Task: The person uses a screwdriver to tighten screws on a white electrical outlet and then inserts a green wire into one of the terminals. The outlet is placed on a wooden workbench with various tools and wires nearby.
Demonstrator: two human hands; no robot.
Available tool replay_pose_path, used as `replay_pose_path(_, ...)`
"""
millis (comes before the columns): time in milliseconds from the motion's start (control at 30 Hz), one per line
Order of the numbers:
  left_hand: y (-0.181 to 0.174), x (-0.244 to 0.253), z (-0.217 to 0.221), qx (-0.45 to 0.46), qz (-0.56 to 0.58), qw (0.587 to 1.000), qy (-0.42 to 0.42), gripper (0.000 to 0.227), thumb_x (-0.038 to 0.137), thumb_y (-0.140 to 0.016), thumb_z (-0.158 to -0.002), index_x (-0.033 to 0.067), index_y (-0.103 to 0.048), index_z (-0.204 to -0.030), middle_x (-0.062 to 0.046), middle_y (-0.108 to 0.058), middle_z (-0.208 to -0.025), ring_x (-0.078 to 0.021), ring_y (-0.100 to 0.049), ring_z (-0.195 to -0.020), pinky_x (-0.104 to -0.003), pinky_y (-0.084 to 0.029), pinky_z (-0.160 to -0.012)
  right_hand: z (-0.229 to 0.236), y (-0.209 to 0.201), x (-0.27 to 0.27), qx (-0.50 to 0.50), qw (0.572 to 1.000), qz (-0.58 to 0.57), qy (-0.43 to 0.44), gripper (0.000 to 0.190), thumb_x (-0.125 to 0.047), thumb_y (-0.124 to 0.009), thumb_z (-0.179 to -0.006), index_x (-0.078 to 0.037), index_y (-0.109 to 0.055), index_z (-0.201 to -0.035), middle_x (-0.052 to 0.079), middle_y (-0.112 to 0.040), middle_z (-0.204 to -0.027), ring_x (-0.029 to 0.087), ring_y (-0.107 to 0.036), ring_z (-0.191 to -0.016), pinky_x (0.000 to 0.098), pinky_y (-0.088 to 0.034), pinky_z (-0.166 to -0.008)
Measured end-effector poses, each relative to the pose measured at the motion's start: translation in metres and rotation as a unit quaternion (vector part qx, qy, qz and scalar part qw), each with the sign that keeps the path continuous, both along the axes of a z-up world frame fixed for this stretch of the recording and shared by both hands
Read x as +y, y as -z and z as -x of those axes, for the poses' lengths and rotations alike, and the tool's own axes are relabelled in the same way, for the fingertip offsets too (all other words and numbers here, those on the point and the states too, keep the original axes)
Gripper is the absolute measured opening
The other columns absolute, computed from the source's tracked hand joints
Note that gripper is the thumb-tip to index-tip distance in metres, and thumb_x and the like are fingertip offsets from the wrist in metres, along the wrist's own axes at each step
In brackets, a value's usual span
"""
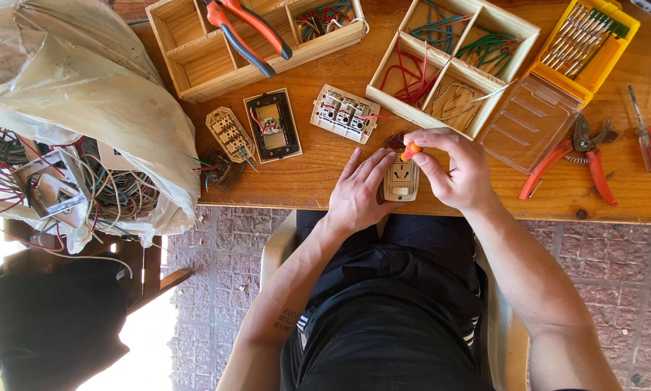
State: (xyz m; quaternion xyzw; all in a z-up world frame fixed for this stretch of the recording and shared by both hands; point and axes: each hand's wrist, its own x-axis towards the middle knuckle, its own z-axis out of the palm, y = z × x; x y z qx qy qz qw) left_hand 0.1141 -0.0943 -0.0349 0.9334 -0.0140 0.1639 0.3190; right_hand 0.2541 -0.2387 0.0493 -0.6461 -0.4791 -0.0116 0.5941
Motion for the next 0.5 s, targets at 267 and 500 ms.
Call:
replay_pose_path(267, 0.004, 0.0, 0.0, -0.007, 0.003, 1.0, -0.001, 0.104, 0.044, -0.092, -0.065, 0.0082, -0.046, -0.151, -0.01, -0.055, -0.149, -0.0235, -0.052, -0.142, -0.049, -0.02, -0.129, -0.002, 0.01, -0.006, -0.034, 0.999, 0.009, -0.003, 0.015, -0.003, -0.073, -0.096, 0.0, -0.067, -0.109, 0.02, -0.069, -0.111, 0.033, -0.071, -0.098, 0.0446, -0.06, -0.081)
replay_pose_path(500, 0.004, 0.0, 0.0, -0.009, -0.004, 1.0, -0.002, 0.106, 0.045, -0.092, -0.063, 0.0082, -0.046, -0.151, -0.01, -0.055, -0.149, -0.0232, -0.052, -0.142, -0.049, -0.02, -0.129, -0.008, 0.027, -0.014, -0.048, 0.999, 0.017, -0.006, 0.019, -0.011, -0.079, -0.093, -0.003, -0.069, -0.108, 0.019, -0.066, -0.111, 0.032, -0.068, -0.1, 0.0463, -0.057, -0.085)
